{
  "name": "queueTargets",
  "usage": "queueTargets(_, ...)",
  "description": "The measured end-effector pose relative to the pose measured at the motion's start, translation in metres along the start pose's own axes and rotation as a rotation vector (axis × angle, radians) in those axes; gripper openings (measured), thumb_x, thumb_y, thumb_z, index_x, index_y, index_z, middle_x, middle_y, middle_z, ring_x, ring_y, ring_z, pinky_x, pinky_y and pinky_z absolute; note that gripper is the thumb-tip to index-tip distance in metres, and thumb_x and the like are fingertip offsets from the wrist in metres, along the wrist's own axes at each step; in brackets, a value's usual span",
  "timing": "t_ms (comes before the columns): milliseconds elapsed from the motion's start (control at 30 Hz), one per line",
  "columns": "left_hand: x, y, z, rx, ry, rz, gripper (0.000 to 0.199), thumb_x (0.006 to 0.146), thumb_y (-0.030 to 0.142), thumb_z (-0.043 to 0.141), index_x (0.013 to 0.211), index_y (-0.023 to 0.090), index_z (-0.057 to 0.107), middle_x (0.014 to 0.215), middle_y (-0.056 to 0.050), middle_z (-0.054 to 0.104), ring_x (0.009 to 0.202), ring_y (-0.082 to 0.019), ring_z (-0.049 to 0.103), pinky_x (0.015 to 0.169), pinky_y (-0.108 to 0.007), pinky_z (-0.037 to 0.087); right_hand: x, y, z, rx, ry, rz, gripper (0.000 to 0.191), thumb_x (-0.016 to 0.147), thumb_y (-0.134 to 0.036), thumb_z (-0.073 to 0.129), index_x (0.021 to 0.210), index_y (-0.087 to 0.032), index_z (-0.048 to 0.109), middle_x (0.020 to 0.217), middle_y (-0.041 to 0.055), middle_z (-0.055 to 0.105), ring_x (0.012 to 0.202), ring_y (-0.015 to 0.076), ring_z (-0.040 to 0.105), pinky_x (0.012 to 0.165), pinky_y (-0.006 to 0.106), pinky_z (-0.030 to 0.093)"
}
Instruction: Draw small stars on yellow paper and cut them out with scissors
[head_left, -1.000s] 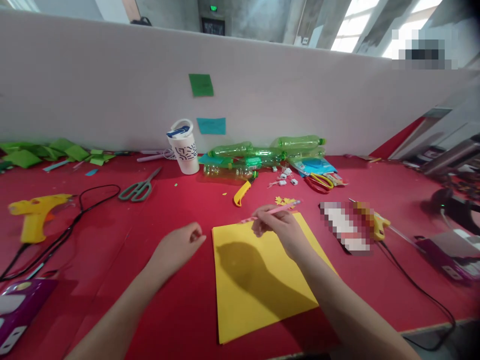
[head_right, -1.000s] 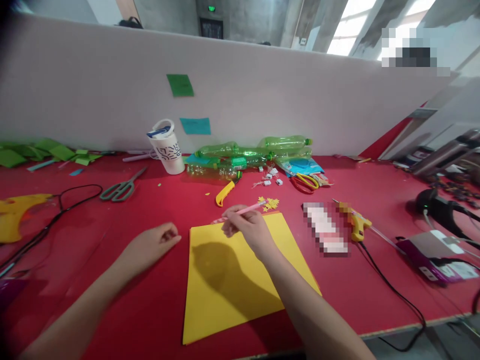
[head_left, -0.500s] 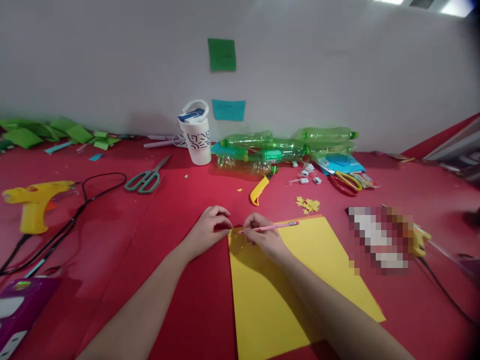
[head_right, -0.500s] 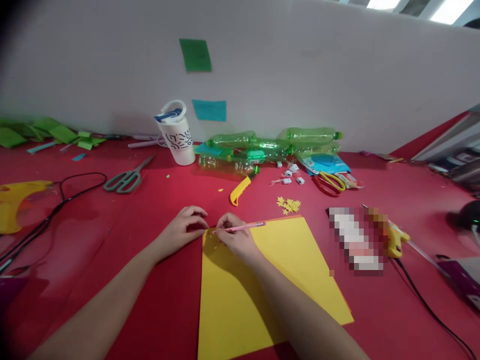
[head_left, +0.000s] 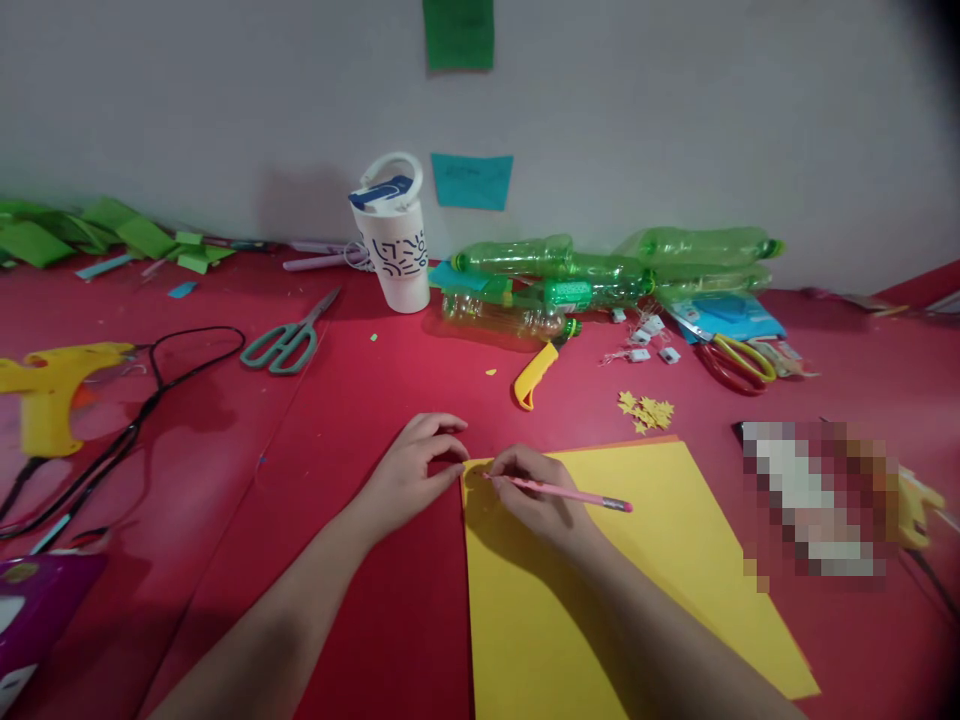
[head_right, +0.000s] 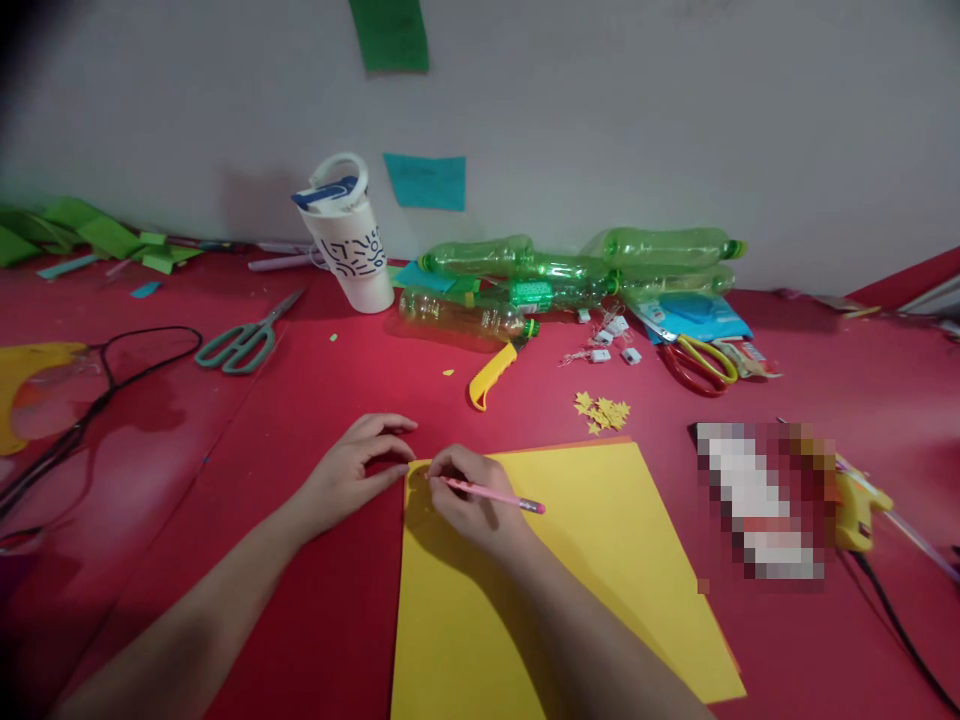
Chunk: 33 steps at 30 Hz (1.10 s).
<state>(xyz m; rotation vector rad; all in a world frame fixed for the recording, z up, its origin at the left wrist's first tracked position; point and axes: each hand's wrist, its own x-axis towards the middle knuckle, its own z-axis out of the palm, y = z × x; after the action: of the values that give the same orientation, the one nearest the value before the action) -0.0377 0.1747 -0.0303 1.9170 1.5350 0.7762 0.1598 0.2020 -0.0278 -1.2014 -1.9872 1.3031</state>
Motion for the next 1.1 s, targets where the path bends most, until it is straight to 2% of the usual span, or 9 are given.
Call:
queueTargets(100,0.000,-0.001,0.000,0.007,0.003,0.014,0.013,0.082,0.029,0.053,0.083,0.022,0.064,0.116,-0.005,0.053,0.109,-0.023,0.046,0.093,-0.040,0.039,0.001,0.003,0.000,-0.080,0.073,-0.098,0.010,0.080,-0.019,0.050,0.081,-0.021,0.060,0.068,0.0003,0.061,0.059,0.0135,0.054,0.053,0.023,0.040)
queueTargets(233,0.001,0.000,0.002,0.039,0.001,0.049,0.011,0.082,0.025,0.053,0.084,0.021,0.063,0.116,-0.005,0.053,0.110,-0.022,0.045,0.095,-0.040,0.038,0.006,0.008,0.001,-0.311,0.153,-0.356,0.018,0.086,-0.020,0.048,0.099,-0.020,0.061,0.093,0.0074,0.066,0.086,0.0210,0.055,0.077,0.033,0.043)
queueTargets(300,0.001,0.000,0.002,0.050,0.005,0.053,0.010,0.081,0.021,0.053,0.083,0.020,0.063,0.116,-0.005,0.052,0.110,-0.022,0.044,0.095,-0.040,0.037,0.009,0.010,0.001,-0.390,0.145,-0.373,0.020,0.087,-0.019,0.046,0.102,-0.019,0.059,0.093,0.0082,0.066,0.084,0.0219,0.054,0.077,0.035,0.043)
queueTargets(467,0.003,0.003,0.006,0.049,0.007,0.026,0.012,0.081,0.021,0.053,0.082,0.021,0.064,0.117,-0.004,0.051,0.112,-0.023,0.043,0.097,-0.042,0.036,0.009,0.015,-0.001,-0.393,0.156,-0.337,0.020,0.089,-0.020,0.044,0.103,-0.020,0.058,0.094,0.0074,0.064,0.085,0.0216,0.054,0.077,0.034,0.043)
queueTargets(600,0.014,0.009,0.014,0.065,-0.017,0.037,0.010,0.079,0.020,0.056,0.080,0.021,0.066,0.117,-0.004,0.051,0.112,-0.024,0.042,0.098,-0.044,0.034,0.001,0.019,-0.012,-0.348,0.195,-0.269,0.020,0.088,-0.022,0.044,0.102,-0.020,0.059,0.090,0.0074,0.064,0.085,0.0218,0.055,0.076,0.035,0.044)
queueTargets(767,0.034,0.014,0.020,0.052,-0.107,0.066,0.010,0.076,0.020,0.058,0.072,0.022,0.067,0.115,-0.003,0.050,0.111,-0.023,0.041,0.097,-0.042,0.035,-0.010,0.003,-0.032,-0.136,0.229,-0.130,0.017,0.086,-0.028,0.048,0.094,-0.022,0.061,0.089,0.0053,0.064,0.083,0.0196,0.057,0.073,0.031,0.044)
queueTargets(867,0.038,0.012,0.016,0.011,-0.158,0.075,0.008,0.075,0.022,0.060,0.072,0.023,0.067,0.116,-0.003,0.049,0.112,-0.022,0.040,0.097,-0.040,0.035,-0.009,-0.005,-0.035,0.142,0.096,0.017,0.016,0.085,-0.028,0.045,0.085,-0.020,0.058,0.063,-0.0005,0.058,0.059,0.0141,0.054,0.055,0.024,0.043)
queueTargets(933,0.038,0.010,0.014,-0.005,-0.160,0.090,0.008,0.076,0.023,0.060,0.073,0.023,0.067,0.116,-0.003,0.049,0.113,-0.022,0.040,0.098,-0.039,0.035,-0.007,-0.002,-0.031,0.239,0.006,0.074,0.008,0.079,-0.026,0.051,0.083,-0.019,0.055,0.059,-0.0031,0.055,0.053,0.0115,0.051,0.050,0.021,0.039)
queueTargets(1100,0.037,0.006,0.012,-0.020,-0.170,0.124,0.007,0.078,0.026,0.060,0.075,0.022,0.065,0.119,-0.003,0.049,0.114,-0.022,0.039,0.096,-0.039,0.036,-0.007,0.012,-0.021,0.098,0.048,0.071,0.003,0.070,-0.016,0.054,0.069,-0.019,0.052,0.059,-0.0038,0.054,0.050,0.0090,0.047,0.045,0.018,0.032)
